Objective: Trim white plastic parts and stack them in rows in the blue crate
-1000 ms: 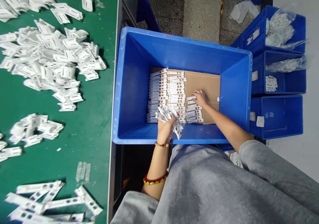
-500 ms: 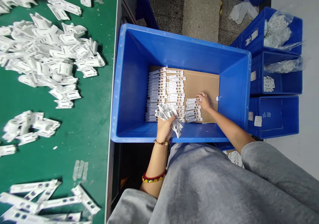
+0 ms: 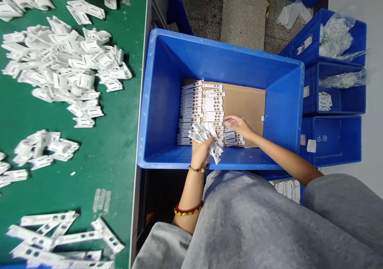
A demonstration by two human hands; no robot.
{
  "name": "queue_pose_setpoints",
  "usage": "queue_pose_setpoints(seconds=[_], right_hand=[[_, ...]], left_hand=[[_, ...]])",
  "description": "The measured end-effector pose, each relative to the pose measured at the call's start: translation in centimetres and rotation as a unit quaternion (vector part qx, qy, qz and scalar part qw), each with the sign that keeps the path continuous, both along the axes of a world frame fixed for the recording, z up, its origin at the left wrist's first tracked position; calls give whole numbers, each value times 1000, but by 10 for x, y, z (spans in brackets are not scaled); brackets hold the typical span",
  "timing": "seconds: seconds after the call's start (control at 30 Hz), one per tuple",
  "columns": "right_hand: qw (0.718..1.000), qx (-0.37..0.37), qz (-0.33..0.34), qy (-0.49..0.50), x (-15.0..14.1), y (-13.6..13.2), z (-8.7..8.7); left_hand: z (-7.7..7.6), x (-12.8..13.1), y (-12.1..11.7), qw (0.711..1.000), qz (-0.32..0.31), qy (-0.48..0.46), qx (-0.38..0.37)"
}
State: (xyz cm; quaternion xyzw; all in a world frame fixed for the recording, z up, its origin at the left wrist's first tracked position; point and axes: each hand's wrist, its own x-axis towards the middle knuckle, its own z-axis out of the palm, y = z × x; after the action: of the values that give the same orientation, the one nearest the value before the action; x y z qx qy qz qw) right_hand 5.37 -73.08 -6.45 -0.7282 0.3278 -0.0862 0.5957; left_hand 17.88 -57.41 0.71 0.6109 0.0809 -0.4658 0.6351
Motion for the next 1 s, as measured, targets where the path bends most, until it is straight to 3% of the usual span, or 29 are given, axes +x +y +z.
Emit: queue_pose_setpoints(seconds=[0.07,0.13,0.23,0.3,0.37,0.43,0.5,0.57,0.63,0.77,0.9,1.0], right_hand=[[993,93,21,-66,14,23,26],[986,151,-23,-69,22,42,42],[964,237,-109,-56,22,42,48],[952,259,-145,-71,17,21,42],[958,209,-175,-92,11,-15,30],[974,106,-186,-71,8,-54,12],[991,-9,-127,30,8,-85,-10],[984,-97,-19,148,11,-101,-34],[966,-128,60,215,15,-103,-55],[952,-135,121,248,23,-87,-80],[944,-168,140,246,23,-82,-82],[940,-204,121,245,23,-84,-72]], left_hand=[[3,0,-2,1000,-7,-4,-5],[6,-1,-3,1000,-14,-7,-12],[8,-1,-3,1000,4,-19,-16],[7,-1,-3,999,28,-17,-8],[6,-1,-2,999,45,-10,3],[4,-1,-2,999,50,-7,9],[3,-1,-2,999,50,-3,11],[3,-1,-2,999,48,-2,11],[4,-1,-3,999,48,-3,8],[9,1,-4,999,54,0,2],[10,2,-5,999,50,3,18],[10,2,-4,999,42,3,27]])
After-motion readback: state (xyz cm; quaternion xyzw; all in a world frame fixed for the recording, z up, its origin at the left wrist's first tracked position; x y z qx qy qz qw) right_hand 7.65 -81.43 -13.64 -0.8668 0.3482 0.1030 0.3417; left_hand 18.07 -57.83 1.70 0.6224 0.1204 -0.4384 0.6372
